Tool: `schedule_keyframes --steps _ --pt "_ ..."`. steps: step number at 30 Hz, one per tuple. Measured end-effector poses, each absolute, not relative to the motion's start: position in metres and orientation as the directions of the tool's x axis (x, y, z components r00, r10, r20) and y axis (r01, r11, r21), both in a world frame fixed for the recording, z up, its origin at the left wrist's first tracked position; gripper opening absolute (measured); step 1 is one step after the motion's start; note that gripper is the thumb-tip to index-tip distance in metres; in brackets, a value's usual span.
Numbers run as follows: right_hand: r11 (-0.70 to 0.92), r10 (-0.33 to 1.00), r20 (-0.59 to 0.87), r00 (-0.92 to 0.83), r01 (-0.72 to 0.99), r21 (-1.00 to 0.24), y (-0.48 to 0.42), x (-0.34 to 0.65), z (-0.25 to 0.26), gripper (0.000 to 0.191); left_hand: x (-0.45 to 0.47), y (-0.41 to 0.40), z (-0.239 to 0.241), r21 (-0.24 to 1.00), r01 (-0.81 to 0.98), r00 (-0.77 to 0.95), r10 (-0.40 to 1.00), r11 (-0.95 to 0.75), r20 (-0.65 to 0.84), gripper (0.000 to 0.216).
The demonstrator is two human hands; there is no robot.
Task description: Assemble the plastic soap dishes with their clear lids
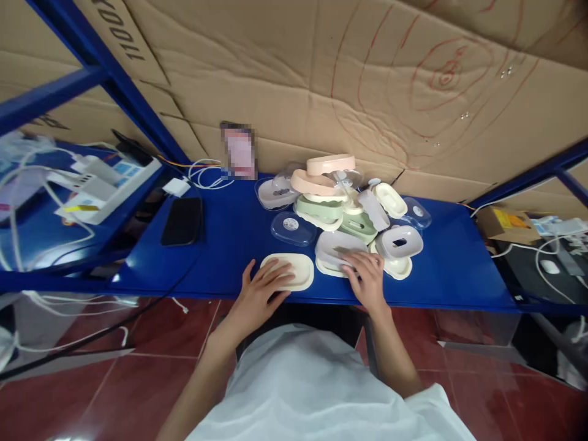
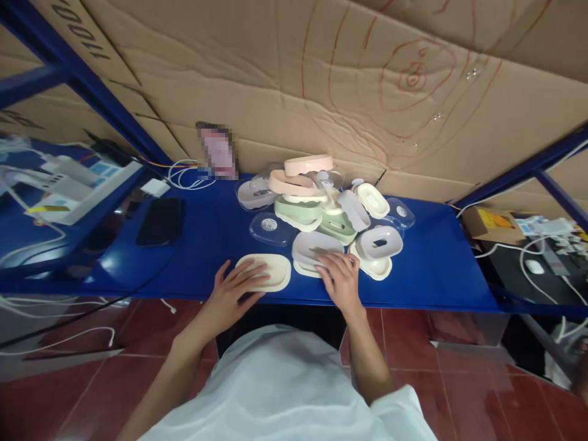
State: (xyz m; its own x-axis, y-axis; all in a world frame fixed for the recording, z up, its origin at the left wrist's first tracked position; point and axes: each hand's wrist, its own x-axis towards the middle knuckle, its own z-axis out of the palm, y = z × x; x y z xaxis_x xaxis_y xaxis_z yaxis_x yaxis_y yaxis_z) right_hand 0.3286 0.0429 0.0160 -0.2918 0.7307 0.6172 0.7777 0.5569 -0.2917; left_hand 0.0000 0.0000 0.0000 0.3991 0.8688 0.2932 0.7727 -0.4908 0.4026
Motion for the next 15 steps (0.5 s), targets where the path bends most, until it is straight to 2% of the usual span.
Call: schedule_keyframes --steps 2,7,11,15 --pt "0.523 0.736 0.628 -0.252 0.801 -0.291 0.03 0.342 0.014 0.02 -0.003 0.005 -0.001 0.391 0.792 0.364 0.877 -0.469 0.315 0.032" --pt "0.439 0.762 0.625 -0.167 0.843 -0.31 0.007 0.363 0.005 0.023 -0.003 0.009 -0.008 0.345 0.85 0.209 0.855 -0.399 0.474 0.037" --pt "0.497 0.795 0.532 -0.29 0.815 -0.298 0.015 0.346 0.009 0.029 0.018 0.004 -0.005 0.307 0.855 0.203 0.814 -0.418 0.544 0.044" --pt "0.578 0.77 0.473 -0.428 0.782 -0.233 0.026 0.322 0.011 0.036 0.04 -0.004 0.002 0.249 0.823 0.3 0.763 -0.51 0.573 0.044"
